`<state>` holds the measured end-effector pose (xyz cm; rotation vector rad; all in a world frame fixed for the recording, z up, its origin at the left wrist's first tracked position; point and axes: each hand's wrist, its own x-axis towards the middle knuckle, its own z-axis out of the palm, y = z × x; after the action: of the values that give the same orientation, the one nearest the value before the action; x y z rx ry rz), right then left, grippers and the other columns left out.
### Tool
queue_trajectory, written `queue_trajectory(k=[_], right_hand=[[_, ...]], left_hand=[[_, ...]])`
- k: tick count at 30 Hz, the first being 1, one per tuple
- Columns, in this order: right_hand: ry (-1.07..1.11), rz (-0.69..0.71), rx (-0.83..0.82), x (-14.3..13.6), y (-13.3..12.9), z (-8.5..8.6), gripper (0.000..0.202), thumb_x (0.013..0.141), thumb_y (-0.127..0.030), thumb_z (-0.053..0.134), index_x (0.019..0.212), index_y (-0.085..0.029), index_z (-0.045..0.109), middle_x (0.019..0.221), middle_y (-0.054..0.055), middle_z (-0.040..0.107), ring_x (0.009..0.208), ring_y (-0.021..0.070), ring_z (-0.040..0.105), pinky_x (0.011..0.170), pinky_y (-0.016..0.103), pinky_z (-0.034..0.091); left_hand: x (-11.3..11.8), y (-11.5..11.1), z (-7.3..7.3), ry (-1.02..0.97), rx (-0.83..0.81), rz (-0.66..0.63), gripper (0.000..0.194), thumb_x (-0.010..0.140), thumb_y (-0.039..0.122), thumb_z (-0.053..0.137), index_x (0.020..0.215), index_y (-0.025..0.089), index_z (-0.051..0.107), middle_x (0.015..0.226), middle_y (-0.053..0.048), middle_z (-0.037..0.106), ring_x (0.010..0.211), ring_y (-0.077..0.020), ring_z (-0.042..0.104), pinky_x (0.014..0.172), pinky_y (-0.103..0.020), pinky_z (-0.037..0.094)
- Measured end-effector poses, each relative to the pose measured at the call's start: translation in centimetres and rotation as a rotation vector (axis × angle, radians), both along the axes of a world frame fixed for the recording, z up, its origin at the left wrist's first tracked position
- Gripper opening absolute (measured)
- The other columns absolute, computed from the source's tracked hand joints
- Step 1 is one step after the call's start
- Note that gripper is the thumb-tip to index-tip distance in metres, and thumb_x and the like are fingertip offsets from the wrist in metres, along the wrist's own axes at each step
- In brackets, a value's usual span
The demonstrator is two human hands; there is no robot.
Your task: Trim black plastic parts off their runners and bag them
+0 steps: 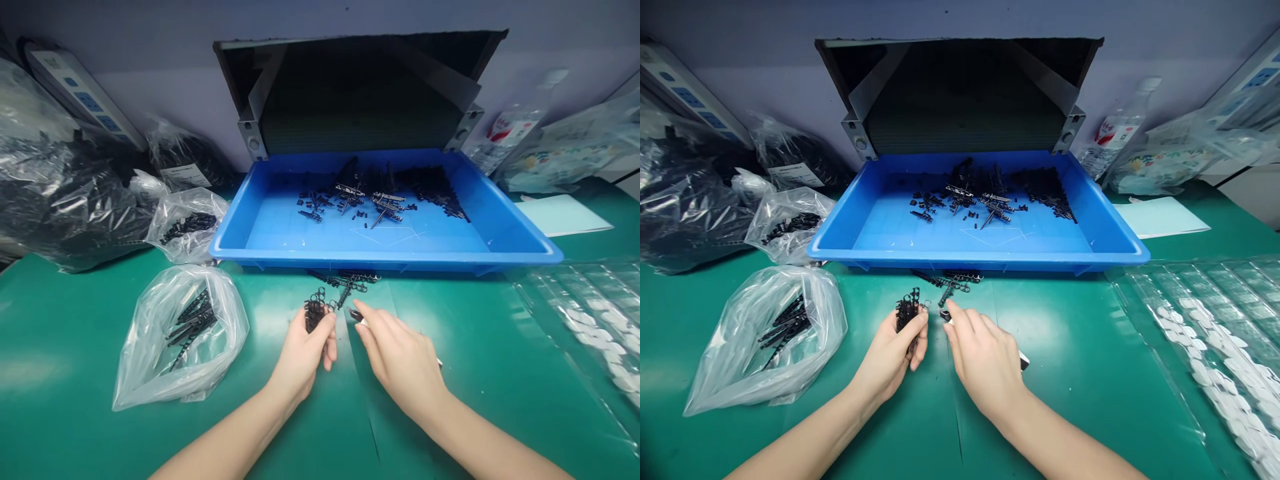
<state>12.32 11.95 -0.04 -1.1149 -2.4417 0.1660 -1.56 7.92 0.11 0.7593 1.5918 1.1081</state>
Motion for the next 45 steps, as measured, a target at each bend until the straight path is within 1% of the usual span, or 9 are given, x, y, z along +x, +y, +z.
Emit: queue_trajectory(k=[3,7,14,17,22,29,36,40,45], right_hand=[[0.088,-0.082,-0.348,0.7,1.2,0.5,0.025,0.088,-0.033,0.037,0.093,-0.019,0.057,0.083,0.007,0.066,0.066,0.0206,0.061,0.05,0.027,0.041],[0.159,-0.097,-0.548,1.6,2.7,1.5,0.021,0.08,-0.033,0.043,0.062,-0.023,0.046,0.054,-0.001,0.056,0.049,0.0167,0.053,0.047,0.025,0.04],[0.317,-0.155,-0.738,2.1,3.9,1.6,0.016,0.075,-0.029,0.044,0.086,-0.02,0.052,0.076,0.002,0.062,0.056,0.0146,0.055,0.05,0.025,0.042],[0.394,-0.136,-0.837,2.2,3.9,1.6,0.027,0.075,-0.032,0.047,0.099,-0.019,0.053,0.087,0.004,0.062,0.058,0.0134,0.055,0.047,0.024,0.04],[0.468,-0.049,-1.064,1.8,3.1,2.0,0.017,0.077,-0.033,0.049,0.07,-0.018,0.054,0.06,-0.002,0.053,0.039,0.0069,0.037,0.035,0.019,0.025],[0.541,-0.014,-1.277,0.6,1.9,1.4,0.026,0.076,-0.044,0.05,0.072,-0.018,0.049,0.055,-0.005,0.047,0.037,0.0046,0.023,0.032,0.018,0.017],[0.569,-0.021,-1.18,0.8,1.8,1.4,0.044,0.084,-0.055,0.033,0.096,-0.017,0.051,0.066,-0.001,0.052,0.041,0.0082,0.033,0.036,0.021,0.028],[0.318,0.123,-0.866,1.2,1.3,1.7,0.041,0.092,-0.041,0.026,0.114,-0.019,0.053,0.09,0.006,0.061,0.067,0.0155,0.056,0.059,0.029,0.047],[0.164,0.239,-0.607,1.1,0.7,1.5,0.032,0.091,-0.025,0.032,0.111,-0.023,0.058,0.091,0.004,0.064,0.083,0.0185,0.06,0.071,0.031,0.05]], left_hand=[[-0.9,1.0,-0.2,0.181,0.031,0.016,0.011,0.077,0.03,0.05,0.077,0.021,0.045,0.055,0.004,0.053,0.048,-0.0129,0.05,0.05,-0.023,0.039],[-1.1,2.8,-0.8,0.43,0.06,-0.014,0.011,0.066,0.026,0.064,0.068,0.021,0.055,0.071,-0.003,0.061,0.074,-0.023,0.056,0.065,-0.028,0.038],[0.2,3.0,-0.3,0.587,0.031,-0.11,0.015,0.065,0.018,0.059,0.054,0.021,0.05,0.054,0.001,0.05,0.06,-0.0198,0.05,0.054,-0.025,0.029],[0.3,1.3,1.1,0.528,-0.006,-0.221,0.02,0.067,0.021,0.056,0.051,0.02,0.045,0.048,0.004,0.043,0.049,-0.0146,0.042,0.048,-0.023,0.027],[-0.1,-0.8,1.5,0.172,-0.121,-0.324,0.022,0.075,0.033,0.053,0.058,0.019,0.047,0.043,0.008,0.035,0.04,-0.0095,0.031,0.041,-0.021,0.026],[0.4,-0.8,-0.1,-0.151,-0.005,-0.2,0.023,0.07,0.035,0.063,0.075,0.015,0.052,0.065,-0.002,0.061,0.058,-0.0138,0.056,0.057,-0.024,0.044],[0.3,-1.3,0.8,-0.308,-0.099,-0.149,0.022,0.074,0.035,0.059,0.074,0.016,0.047,0.033,0.013,0.034,0.029,-0.002,0.02,0.031,-0.015,0.015],[-0.4,-1.1,0.6,-0.445,-0.045,-0.139,0.027,0.074,0.038,0.061,0.08,0.017,0.044,0.038,0.014,0.032,0.033,-0.0011,0.015,0.032,-0.014,0.011],[-0.3,-1.0,0.4,-0.475,-0.015,-0.105,0.034,0.071,0.041,0.065,0.081,0.018,0.043,0.04,0.013,0.034,0.034,-0.0009,0.015,0.031,-0.014,0.011]])
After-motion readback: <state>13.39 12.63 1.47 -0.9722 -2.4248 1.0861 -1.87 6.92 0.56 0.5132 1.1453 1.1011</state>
